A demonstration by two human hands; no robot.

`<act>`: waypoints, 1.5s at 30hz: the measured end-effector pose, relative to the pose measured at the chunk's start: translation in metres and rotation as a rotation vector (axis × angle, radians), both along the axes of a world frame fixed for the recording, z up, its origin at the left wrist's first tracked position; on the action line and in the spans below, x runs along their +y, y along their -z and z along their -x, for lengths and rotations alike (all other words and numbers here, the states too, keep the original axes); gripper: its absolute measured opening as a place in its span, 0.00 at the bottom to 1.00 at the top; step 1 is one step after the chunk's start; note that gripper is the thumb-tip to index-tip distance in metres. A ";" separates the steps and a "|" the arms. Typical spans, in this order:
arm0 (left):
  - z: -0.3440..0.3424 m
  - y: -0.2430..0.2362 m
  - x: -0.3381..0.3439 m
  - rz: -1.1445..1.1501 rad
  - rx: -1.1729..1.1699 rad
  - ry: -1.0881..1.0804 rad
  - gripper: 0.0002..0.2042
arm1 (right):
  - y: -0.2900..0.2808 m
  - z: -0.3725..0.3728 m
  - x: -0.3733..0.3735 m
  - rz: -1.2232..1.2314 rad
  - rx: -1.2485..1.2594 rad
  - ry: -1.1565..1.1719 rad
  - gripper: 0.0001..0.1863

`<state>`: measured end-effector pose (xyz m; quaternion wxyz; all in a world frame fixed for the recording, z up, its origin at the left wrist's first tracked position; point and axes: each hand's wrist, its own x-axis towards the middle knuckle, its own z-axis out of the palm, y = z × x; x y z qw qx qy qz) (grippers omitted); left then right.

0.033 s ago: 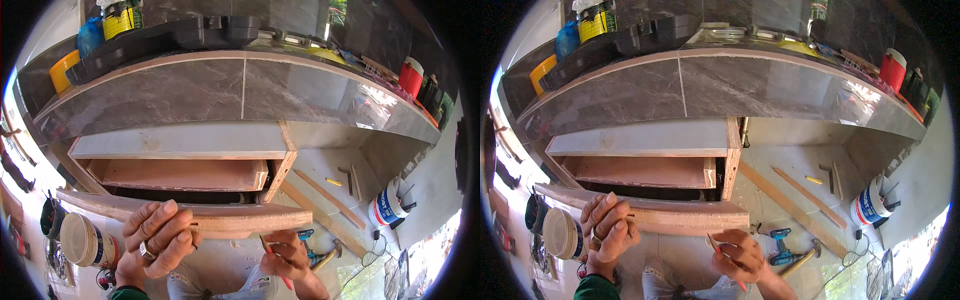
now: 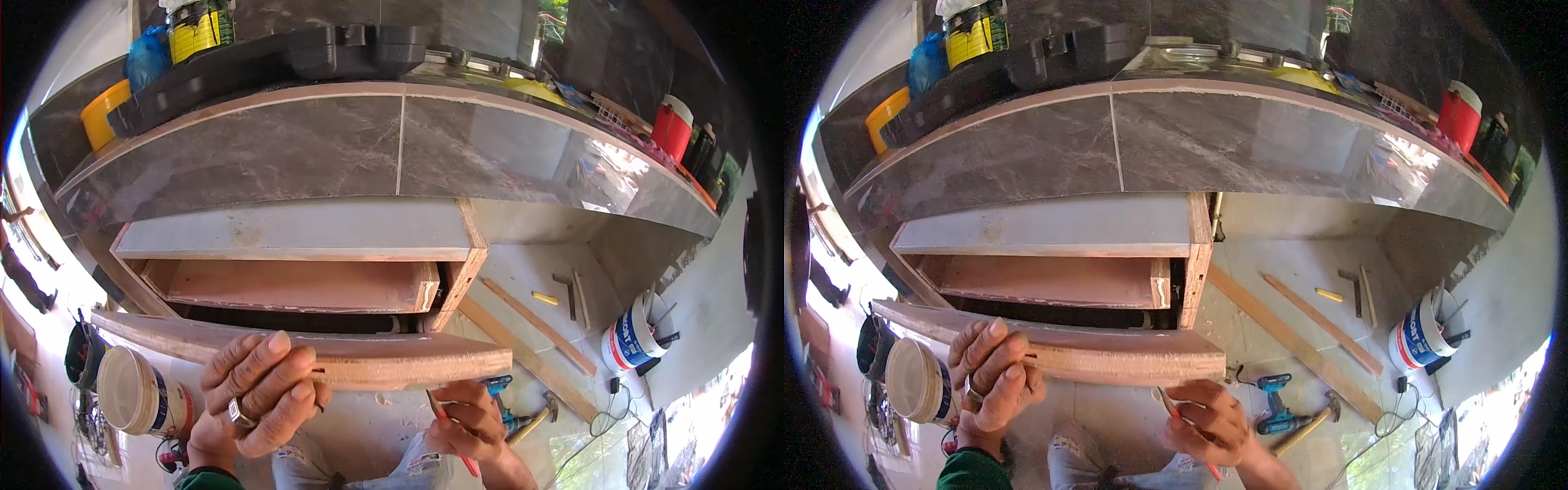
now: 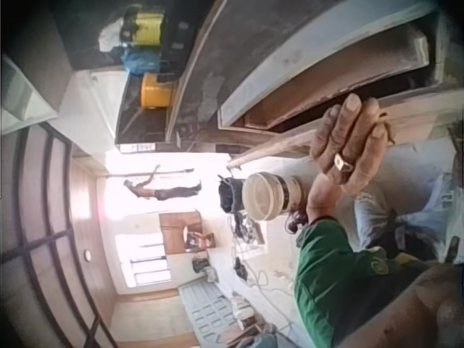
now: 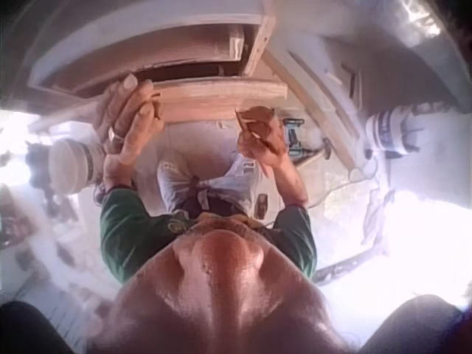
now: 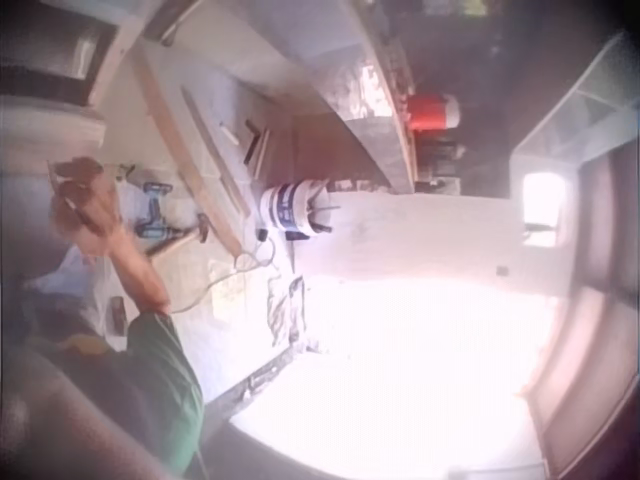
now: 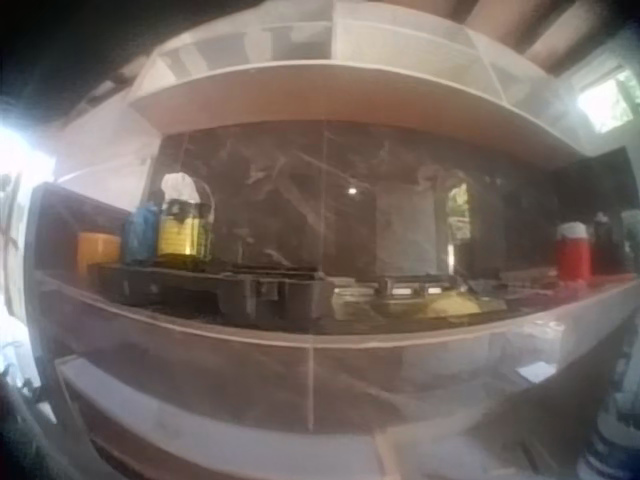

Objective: The person fits a wooden panel onto a cabinet drawer, marks it with a pencil, and secures it in place by hammering nails into the wood.

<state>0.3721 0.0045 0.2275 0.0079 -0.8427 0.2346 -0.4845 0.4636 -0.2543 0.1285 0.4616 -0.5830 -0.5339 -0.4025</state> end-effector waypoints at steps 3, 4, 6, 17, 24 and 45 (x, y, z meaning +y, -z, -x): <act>0.001 0.010 0.002 -0.011 -0.027 0.005 0.20 | 0.012 0.006 -0.009 -0.048 0.075 0.035 0.10; 0.006 0.010 0.001 -0.010 -0.004 0.002 0.20 | 0.027 0.008 -0.011 -0.140 0.103 0.039 0.09; 0.018 0.007 0.002 -0.018 0.019 -0.026 0.19 | 0.035 0.015 -0.021 -0.121 0.181 0.053 0.09; 0.022 0.033 0.018 -0.159 -0.141 0.010 0.24 | 0.042 0.015 -0.038 -0.109 0.214 0.317 0.13; 0.023 0.031 0.015 -0.090 -0.013 -0.004 0.24 | 0.050 0.017 -0.040 -0.129 0.255 0.315 0.13; -0.080 -0.008 0.014 0.066 -0.340 0.136 0.10 | 0.064 0.035 -0.044 -0.146 0.312 0.396 0.09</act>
